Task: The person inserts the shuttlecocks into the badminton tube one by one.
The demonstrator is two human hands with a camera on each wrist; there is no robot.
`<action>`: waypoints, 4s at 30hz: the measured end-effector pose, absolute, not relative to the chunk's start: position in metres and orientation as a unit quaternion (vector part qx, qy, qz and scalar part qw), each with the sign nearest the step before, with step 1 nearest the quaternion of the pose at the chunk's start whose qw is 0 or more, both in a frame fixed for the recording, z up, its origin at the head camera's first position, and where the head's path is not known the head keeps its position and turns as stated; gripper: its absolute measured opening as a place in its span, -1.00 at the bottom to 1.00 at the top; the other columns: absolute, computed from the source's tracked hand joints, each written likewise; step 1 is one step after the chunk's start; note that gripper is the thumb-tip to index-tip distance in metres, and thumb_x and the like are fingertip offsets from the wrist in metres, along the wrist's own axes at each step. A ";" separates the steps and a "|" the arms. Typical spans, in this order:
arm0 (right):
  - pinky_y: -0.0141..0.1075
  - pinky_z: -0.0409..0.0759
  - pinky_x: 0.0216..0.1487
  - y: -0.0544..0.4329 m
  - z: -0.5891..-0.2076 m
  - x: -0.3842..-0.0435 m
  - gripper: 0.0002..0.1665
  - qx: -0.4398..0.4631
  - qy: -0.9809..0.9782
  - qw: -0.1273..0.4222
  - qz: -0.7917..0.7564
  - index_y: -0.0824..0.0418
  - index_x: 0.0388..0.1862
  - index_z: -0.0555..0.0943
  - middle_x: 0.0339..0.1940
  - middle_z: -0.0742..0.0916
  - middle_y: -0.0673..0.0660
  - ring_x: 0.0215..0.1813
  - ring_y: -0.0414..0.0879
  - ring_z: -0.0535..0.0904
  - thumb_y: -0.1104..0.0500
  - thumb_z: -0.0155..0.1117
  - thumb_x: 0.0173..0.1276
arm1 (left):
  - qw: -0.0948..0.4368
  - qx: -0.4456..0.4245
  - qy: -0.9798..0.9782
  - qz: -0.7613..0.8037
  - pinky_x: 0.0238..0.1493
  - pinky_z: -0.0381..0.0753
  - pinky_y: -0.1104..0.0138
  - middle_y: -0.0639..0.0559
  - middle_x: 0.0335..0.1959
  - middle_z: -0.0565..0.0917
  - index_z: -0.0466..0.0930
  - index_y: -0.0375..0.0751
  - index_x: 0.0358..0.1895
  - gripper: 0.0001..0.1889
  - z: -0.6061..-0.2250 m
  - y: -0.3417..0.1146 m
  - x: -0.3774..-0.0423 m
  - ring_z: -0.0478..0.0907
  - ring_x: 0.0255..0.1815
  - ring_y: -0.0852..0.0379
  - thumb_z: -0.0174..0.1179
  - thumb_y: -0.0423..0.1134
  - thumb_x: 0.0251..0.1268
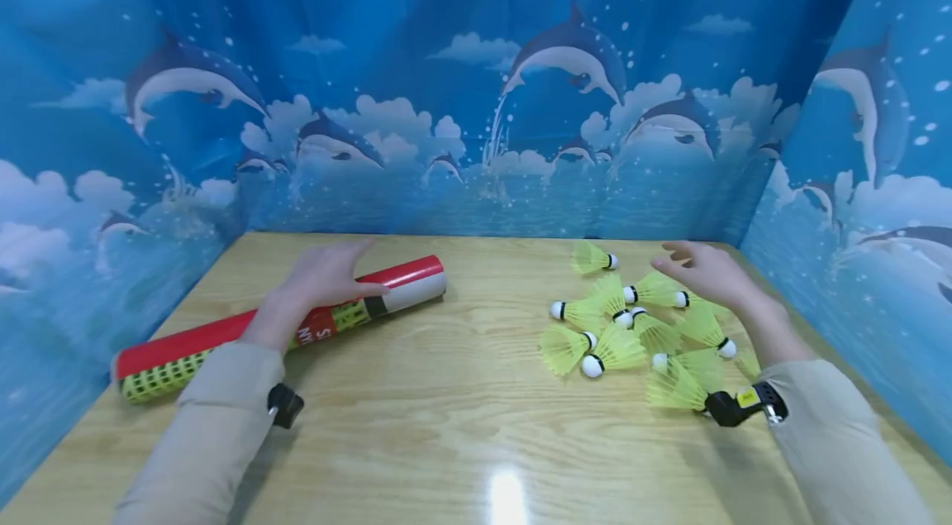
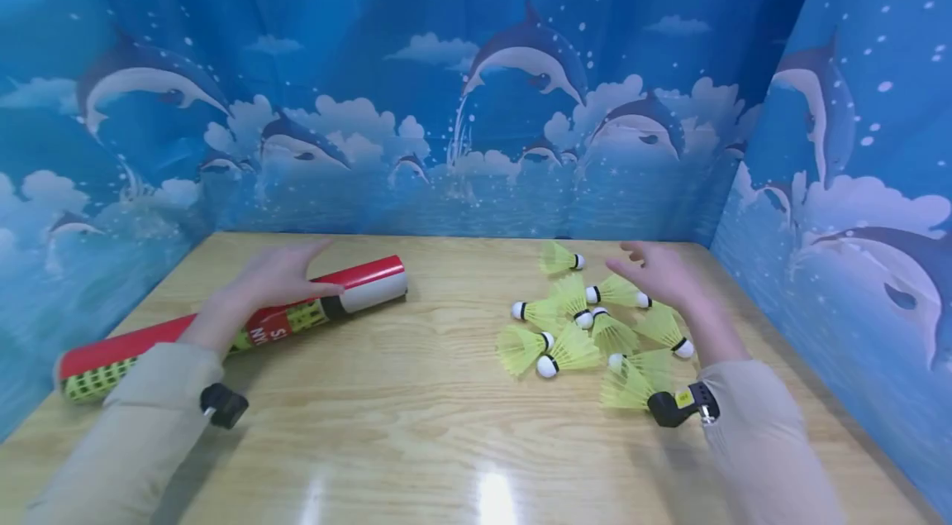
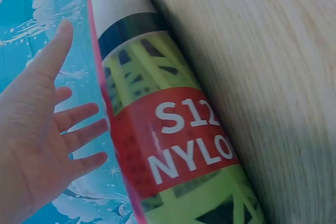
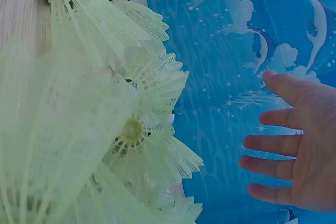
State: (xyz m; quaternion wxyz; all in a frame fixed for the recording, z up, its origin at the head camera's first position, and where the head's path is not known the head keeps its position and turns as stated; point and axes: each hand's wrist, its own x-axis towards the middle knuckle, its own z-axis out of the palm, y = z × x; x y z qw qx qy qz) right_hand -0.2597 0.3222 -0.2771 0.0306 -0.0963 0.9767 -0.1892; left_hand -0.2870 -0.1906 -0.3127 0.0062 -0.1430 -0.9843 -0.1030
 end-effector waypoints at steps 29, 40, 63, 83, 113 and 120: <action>0.27 0.36 -0.05 0.447 -0.317 -0.184 -0.23 -0.048 0.947 0.093 -0.305 0.47 0.38 0.09 0.30 0.23 0.57 0.22 0.53 0.15 -0.08 -0.07 0.47 | -0.058 -0.190 -0.972 -0.130 0.12 0.26 -0.18 -0.29 0.28 0.33 0.10 -0.20 0.42 -0.05 -0.340 -0.189 -0.286 0.29 0.22 -0.26 0.33 0.13 0.00; 0.20 0.44 -0.14 0.478 -0.334 -0.178 -0.20 -0.041 0.967 0.116 -0.225 0.57 0.29 0.19 0.18 0.33 0.63 0.10 0.59 0.24 -0.03 0.12 0.37 | -0.060 -0.187 -0.973 -0.122 0.09 0.27 -0.19 -0.29 0.27 0.35 0.11 -0.20 0.41 -0.07 -0.339 -0.189 -0.284 0.31 0.20 -0.26 0.32 0.12 0.01; -0.03 0.58 -0.26 0.494 -0.336 -0.178 -0.17 0.020 0.969 0.083 -0.230 0.68 0.18 0.23 0.03 0.45 0.63 -0.11 0.34 0.52 -0.10 0.03 0.41 | -0.050 -0.186 -0.974 -0.121 0.07 0.32 -0.15 -0.27 0.22 0.40 0.13 -0.20 0.41 -0.08 -0.335 -0.188 -0.281 0.35 0.15 -0.22 0.36 0.07 0.00; 0.06 0.52 -0.18 0.481 -0.332 -0.194 -0.07 0.040 0.961 0.015 -0.273 0.56 0.27 0.22 0.16 0.35 0.62 0.06 0.46 0.33 -0.26 -0.02 0.35 | 0.102 -0.214 -0.967 -0.095 -0.01 0.39 -0.12 -0.19 0.09 0.50 0.17 -0.09 0.40 -0.07 -0.319 -0.175 -0.267 0.44 0.01 -0.14 0.46 -0.06 -0.10; 0.18 0.41 -0.01 0.361 -0.279 -0.203 -0.36 -0.050 0.941 -0.026 -0.334 0.46 0.22 0.36 0.11 0.49 0.47 0.10 0.34 0.41 -0.05 0.02 0.43 | 0.254 -0.311 -0.915 -0.039 -0.03 0.48 -0.06 -0.21 0.05 0.49 0.28 -0.19 0.32 -0.05 -0.318 -0.145 -0.248 0.45 0.02 -0.15 0.55 -0.11 -0.28; 0.15 0.40 0.02 0.329 -0.273 -0.211 -0.36 -0.058 0.929 -0.031 -0.365 0.45 0.20 0.39 0.13 0.49 0.44 0.14 0.31 0.39 -0.06 0.05 0.41 | 0.275 -0.331 -0.902 -0.018 -0.02 0.48 -0.06 -0.20 0.11 0.49 0.30 -0.24 0.31 -0.05 -0.320 -0.142 -0.246 0.44 0.06 -0.16 0.55 -0.09 -0.29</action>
